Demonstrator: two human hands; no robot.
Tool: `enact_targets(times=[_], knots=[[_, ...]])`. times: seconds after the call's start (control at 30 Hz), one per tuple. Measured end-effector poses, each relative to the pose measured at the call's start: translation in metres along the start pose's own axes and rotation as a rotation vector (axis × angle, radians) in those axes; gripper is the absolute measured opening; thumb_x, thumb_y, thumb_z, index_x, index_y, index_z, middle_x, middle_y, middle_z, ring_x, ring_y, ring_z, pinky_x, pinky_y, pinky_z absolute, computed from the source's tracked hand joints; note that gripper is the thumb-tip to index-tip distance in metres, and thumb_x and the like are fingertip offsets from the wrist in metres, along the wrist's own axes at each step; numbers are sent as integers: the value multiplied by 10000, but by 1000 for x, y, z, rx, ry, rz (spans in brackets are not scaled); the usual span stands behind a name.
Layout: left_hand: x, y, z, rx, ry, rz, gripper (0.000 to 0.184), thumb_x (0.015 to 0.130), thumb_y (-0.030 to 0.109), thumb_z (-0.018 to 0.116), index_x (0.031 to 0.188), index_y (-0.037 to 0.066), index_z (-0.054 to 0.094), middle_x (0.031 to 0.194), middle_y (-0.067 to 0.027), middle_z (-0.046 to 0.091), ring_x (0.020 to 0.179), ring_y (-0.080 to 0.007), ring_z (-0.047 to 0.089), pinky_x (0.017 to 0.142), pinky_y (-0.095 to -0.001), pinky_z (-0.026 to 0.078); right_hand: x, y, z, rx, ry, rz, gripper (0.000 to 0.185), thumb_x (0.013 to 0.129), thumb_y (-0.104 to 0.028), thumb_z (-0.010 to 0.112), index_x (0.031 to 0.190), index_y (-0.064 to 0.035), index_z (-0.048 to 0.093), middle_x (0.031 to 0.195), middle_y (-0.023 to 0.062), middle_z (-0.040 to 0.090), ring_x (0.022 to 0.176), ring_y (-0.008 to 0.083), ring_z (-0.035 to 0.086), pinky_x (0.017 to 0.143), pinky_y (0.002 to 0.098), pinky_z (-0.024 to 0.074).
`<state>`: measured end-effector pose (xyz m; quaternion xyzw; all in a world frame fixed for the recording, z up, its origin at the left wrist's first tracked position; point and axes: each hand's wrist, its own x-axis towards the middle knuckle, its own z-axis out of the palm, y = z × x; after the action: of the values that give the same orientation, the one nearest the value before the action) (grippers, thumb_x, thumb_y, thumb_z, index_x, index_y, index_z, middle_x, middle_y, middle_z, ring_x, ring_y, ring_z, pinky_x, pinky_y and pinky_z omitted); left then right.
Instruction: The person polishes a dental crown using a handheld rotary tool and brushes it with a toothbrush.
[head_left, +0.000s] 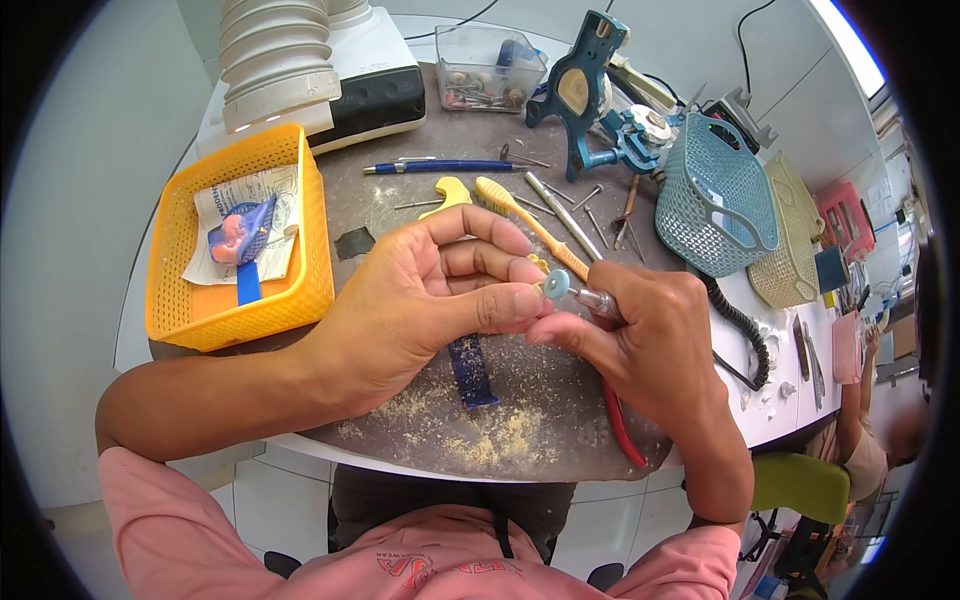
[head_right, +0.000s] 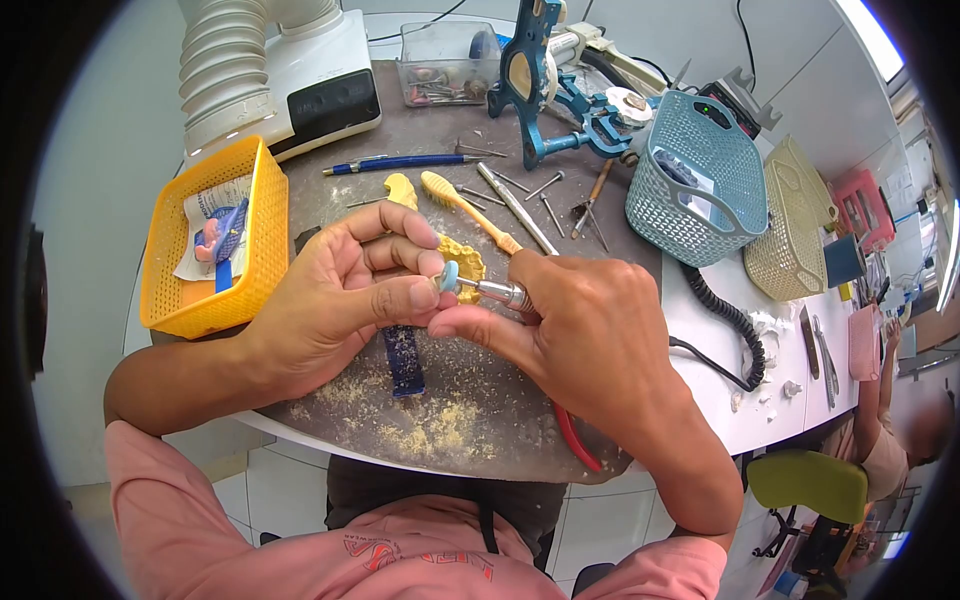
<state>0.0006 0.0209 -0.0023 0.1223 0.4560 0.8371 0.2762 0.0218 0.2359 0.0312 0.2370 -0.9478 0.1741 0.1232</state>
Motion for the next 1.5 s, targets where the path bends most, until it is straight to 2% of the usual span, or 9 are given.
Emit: enact_targets(times=[0.03, 0.27, 0.57, 0.87, 0.93, 1.23, 1.5], knots=[[0, 0, 1, -20, 5, 1, 338, 882, 32, 706, 1155, 55, 507, 1034, -28, 601, 1000, -128, 626, 844, -266, 532, 0, 1, 0, -24, -16, -6, 593, 720, -600, 759, 672, -34, 587, 514, 75, 558, 425, 232, 565, 436, 349, 428], [0, 0, 3, -42, -7, -13, 216, 909, 49, 680, 1089, 53, 561, 1036, -44, 622, 980, -136, 639, 843, -284, 544, -1, 3, 2, -16, 20, -15, 608, 708, -612, 759, 670, -31, 582, 518, 69, 556, 425, 222, 560, 420, 340, 418], [0, -3, 1, -68, -44, 2, 146, 910, 73, 685, 1032, 49, 608, 995, -62, 654, 956, -145, 652, 807, -287, 555, 0, 2, 2, -7, 11, -55, 608, 694, -615, 762, 645, -46, 556, 513, 71, 540, 418, 228, 544, 423, 352, 408], [-1, -2, 1, -121, -54, -44, 138, 922, 82, 673, 1033, 43, 600, 1013, -75, 634, 949, -147, 638, 801, -290, 552, 0, 1, 0, -6, -7, -47, 615, 690, -620, 762, 646, -44, 549, 520, 66, 541, 422, 226, 542, 422, 349, 405], [0, -1, 1, -120, -57, -39, 144, 922, 86, 676, 1034, 45, 596, 1013, -77, 633, 944, -146, 635, 804, -291, 549, 0, -1, -1, -21, 37, 15, 625, 686, -629, 760, 645, -46, 541, 522, 59, 544, 423, 220, 540, 415, 345, 401], [0, -3, 0, -125, -63, -42, 140, 936, 100, 660, 1039, 52, 578, 1003, -75, 628, 946, -148, 632, 813, -293, 541, -1, 3, 2, -27, 22, -61, 627, 687, -630, 757, 647, -46, 532, 522, 56, 542, 423, 216, 541, 412, 343, 402], [0, -1, 1, -128, -62, -46, 147, 940, 108, 655, 1048, 52, 571, 1004, -72, 628, 956, -146, 633, 815, -288, 538, -1, 3, 3, -17, 47, -37, 610, 688, -611, 763, 658, -43, 543, 526, 67, 542, 426, 227, 544, 421, 348, 409]])
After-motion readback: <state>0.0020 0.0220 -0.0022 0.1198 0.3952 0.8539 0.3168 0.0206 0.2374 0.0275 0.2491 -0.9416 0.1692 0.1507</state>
